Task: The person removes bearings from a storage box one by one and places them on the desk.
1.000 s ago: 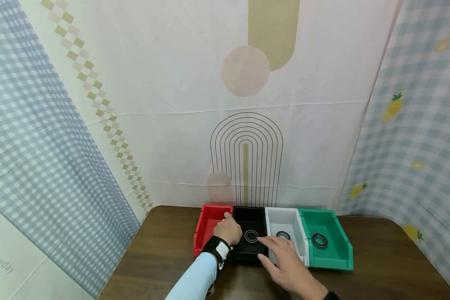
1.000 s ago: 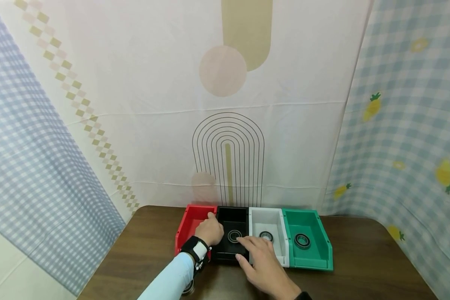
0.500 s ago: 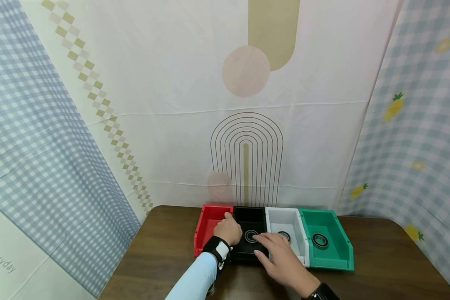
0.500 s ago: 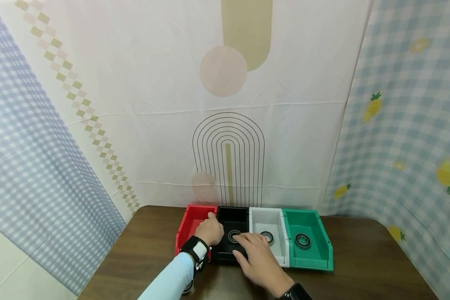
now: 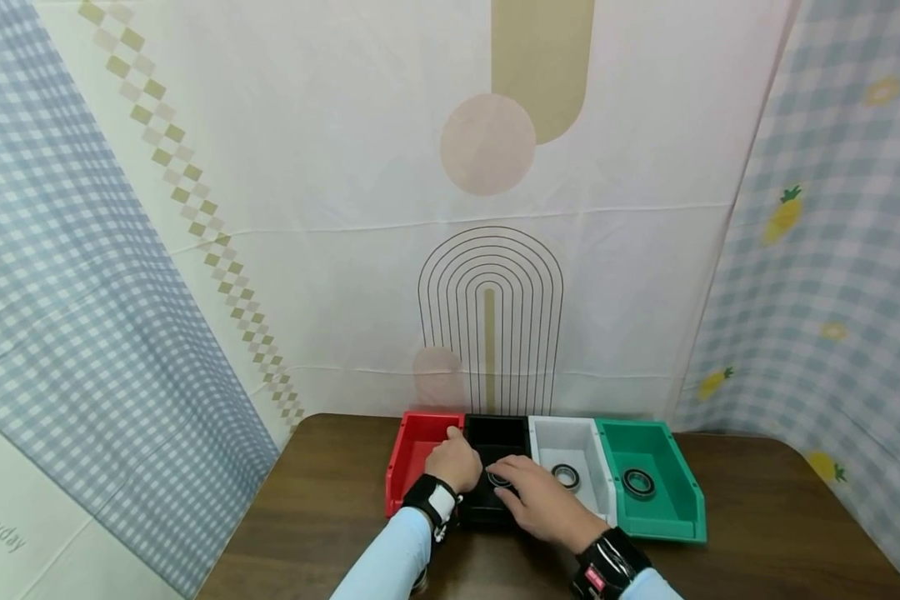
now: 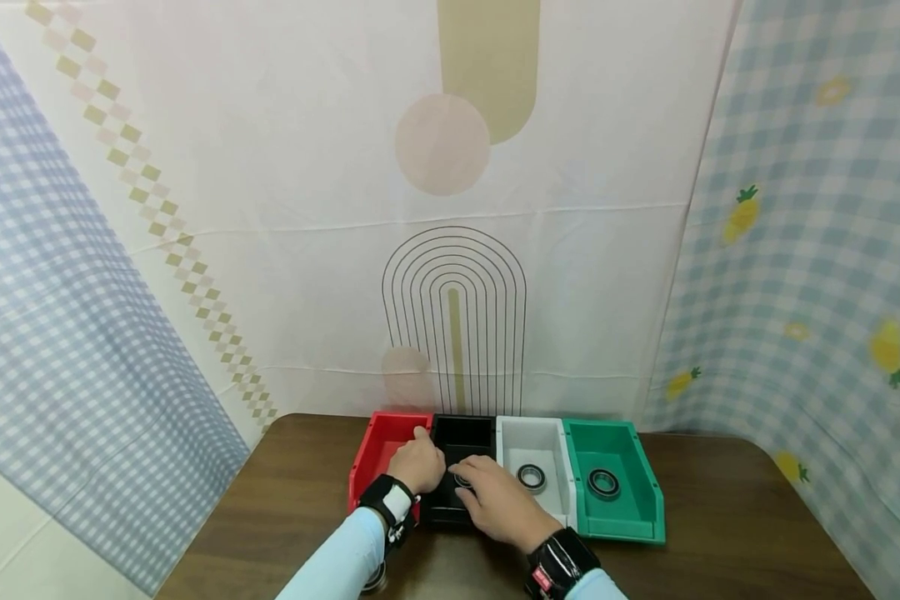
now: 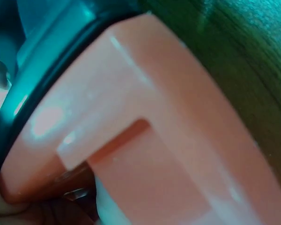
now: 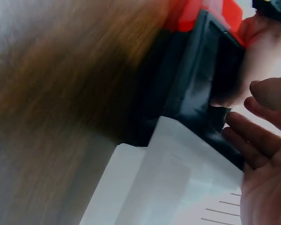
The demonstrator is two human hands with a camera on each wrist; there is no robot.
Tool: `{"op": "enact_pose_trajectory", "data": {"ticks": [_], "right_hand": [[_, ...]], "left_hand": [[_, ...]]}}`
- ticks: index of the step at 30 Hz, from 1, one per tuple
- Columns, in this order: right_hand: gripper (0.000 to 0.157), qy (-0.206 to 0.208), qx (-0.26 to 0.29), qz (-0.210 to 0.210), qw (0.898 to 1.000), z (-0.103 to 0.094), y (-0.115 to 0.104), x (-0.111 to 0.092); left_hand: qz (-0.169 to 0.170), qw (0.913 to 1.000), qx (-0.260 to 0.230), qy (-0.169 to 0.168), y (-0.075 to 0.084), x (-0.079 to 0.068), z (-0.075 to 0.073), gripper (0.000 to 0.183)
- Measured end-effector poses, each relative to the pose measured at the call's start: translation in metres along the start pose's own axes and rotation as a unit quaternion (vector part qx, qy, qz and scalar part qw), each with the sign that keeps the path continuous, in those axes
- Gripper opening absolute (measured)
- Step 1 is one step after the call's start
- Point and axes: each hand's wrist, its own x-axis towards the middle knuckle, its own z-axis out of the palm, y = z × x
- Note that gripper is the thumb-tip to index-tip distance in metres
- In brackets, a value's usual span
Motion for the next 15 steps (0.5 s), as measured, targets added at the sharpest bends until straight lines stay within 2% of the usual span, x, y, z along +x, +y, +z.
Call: {"op": "enact_pose_trajectory", "data": {"ticks": [10,15], "right_hand": [[0.026,-0.013,-0.076,-0.044,0.996,0.012,0.020,0.024],[0.034,-0.035,-0.163,-0.035,0.985,0.018,0.020,0.032]], "left_hand": [[0.033,0.9992,-0.023,0.002,-0.006,-0.003,-0.003,0.041],[0.039,0.9987,-0.031,-0.013,-0.009,-0.001,-0.002,0.045]]}}
